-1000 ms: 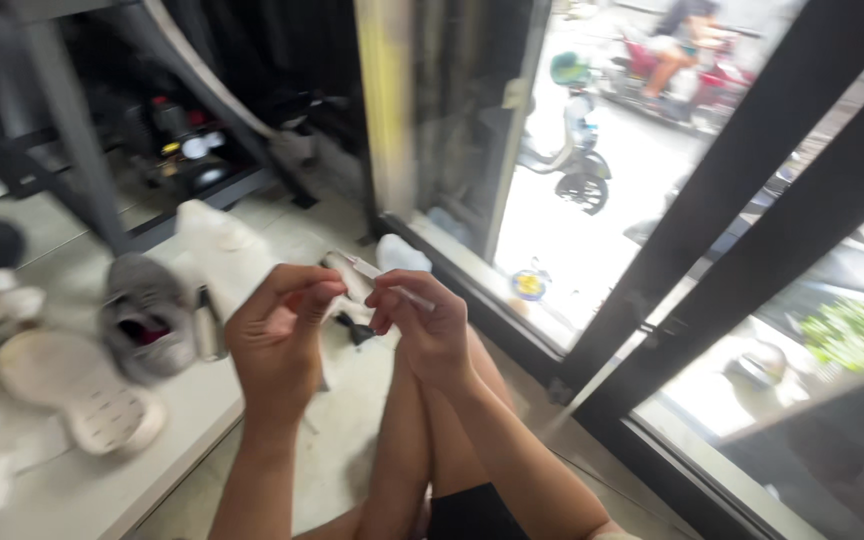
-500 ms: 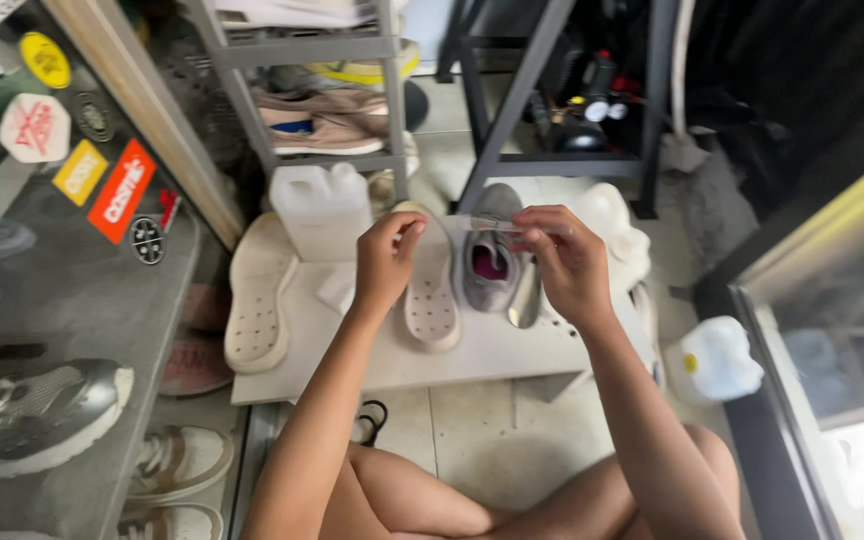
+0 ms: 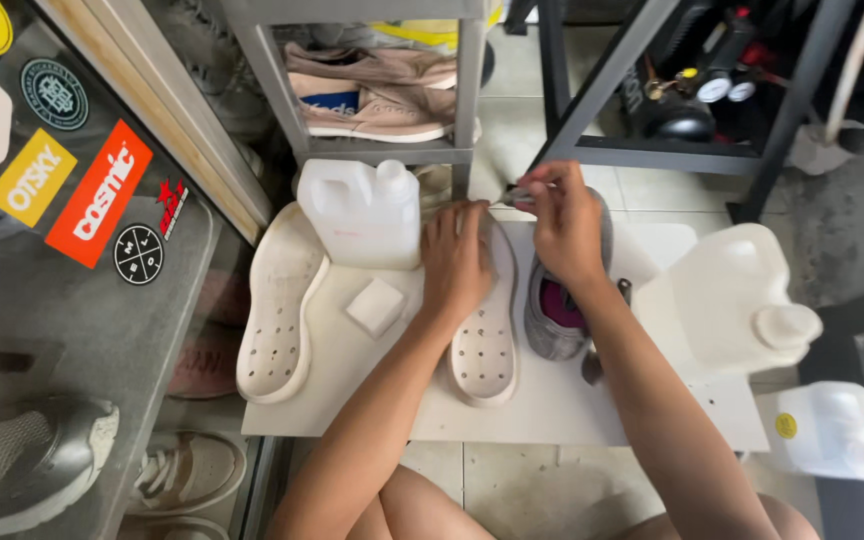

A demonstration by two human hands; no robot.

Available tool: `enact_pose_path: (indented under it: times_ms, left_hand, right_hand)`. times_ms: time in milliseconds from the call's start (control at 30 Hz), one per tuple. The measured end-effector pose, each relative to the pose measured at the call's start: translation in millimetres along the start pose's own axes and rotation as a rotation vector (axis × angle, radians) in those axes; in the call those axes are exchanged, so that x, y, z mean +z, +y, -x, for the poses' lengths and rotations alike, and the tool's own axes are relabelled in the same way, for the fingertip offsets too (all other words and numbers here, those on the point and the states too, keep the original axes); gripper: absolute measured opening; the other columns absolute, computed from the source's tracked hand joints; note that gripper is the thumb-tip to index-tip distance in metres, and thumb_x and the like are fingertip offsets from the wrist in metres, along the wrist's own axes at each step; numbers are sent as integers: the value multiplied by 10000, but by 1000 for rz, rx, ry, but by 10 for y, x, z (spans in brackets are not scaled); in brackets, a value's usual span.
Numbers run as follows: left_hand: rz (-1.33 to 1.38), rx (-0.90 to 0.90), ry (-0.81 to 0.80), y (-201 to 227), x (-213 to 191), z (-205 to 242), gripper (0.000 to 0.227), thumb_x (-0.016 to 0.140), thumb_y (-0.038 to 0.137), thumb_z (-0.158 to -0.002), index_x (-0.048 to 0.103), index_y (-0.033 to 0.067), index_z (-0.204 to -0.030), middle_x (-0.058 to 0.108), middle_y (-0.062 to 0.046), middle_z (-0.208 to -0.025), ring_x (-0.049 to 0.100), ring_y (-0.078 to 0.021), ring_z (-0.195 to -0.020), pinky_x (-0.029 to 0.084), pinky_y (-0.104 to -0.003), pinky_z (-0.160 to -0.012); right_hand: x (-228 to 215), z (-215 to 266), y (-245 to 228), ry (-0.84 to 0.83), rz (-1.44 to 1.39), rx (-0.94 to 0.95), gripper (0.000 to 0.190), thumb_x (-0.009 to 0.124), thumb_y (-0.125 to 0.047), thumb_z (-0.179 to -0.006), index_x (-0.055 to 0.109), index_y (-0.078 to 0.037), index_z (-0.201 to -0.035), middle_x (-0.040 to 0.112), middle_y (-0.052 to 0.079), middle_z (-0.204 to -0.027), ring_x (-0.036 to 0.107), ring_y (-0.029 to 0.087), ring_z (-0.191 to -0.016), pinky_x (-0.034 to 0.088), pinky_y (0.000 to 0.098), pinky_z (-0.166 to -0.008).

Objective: The person sits on the floor and uses a syringe to apply liquid to the insole of a grey sneaker. They then use a small brush to scrub the insole and the interior of the shoe. The person also handles a white plastic container and a sponge during the process.

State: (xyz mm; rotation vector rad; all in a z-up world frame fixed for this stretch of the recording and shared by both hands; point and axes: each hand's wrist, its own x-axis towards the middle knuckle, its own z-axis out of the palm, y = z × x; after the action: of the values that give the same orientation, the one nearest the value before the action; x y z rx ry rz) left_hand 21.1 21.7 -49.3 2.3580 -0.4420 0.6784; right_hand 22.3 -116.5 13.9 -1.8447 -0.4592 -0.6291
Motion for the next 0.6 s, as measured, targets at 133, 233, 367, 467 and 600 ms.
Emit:
enact_pose_path:
  times_ms: [133,233,367,467,600]
  left_hand:
    - [100,-65,52,-17,25,-35,470,545,-24,-816,428,74,-1260,489,-163,-1119,492,-375,-1083,413,-479,-915]
    - [266,-145,32,-138,143,-46,478,545,-28,-820,411,38,-1274,489,-213,-1123,509,-422,-1065,426,-484,-922]
    - [463,-330,-62,-287,234,-104,416,577,79,-853,446,86,-1247,577,-202,-1072,602,-396,-1007,496,-455,-870]
    - [412,-337,-63,-317,267,-110,345,602,139,-854,525,86,-1187,606,-158,-1011,631,-337,-969,532,-411,-810]
    - [441,-301,-40,-334,250,-135,244,601,292,-883,638,136,-1066,600,-80,-914,643,-288,-917,543,-340,-761]
  right_hand:
    - [22,67,73,65,-53,11,33,396,42,-983,408,40,-1014,593,216,-897,659,311,-795,585,438,-700]
    - [-1,79,69,45,-42,11,43,395,66,-978,410,42,-1010,596,219,-888,659,319,-810,586,438,-702]
    - [-27,82,114,-20,-27,30,70,393,93,-955,426,46,-995,615,224,-869,663,316,-811,590,446,-689]
    - [-42,70,79,-50,-24,24,90,386,105,-947,437,46,-992,620,220,-868,661,311,-825,590,447,-691]
    - [-59,92,61,-78,-63,20,77,361,82,-966,414,34,-995,622,215,-892,656,308,-865,577,461,-730]
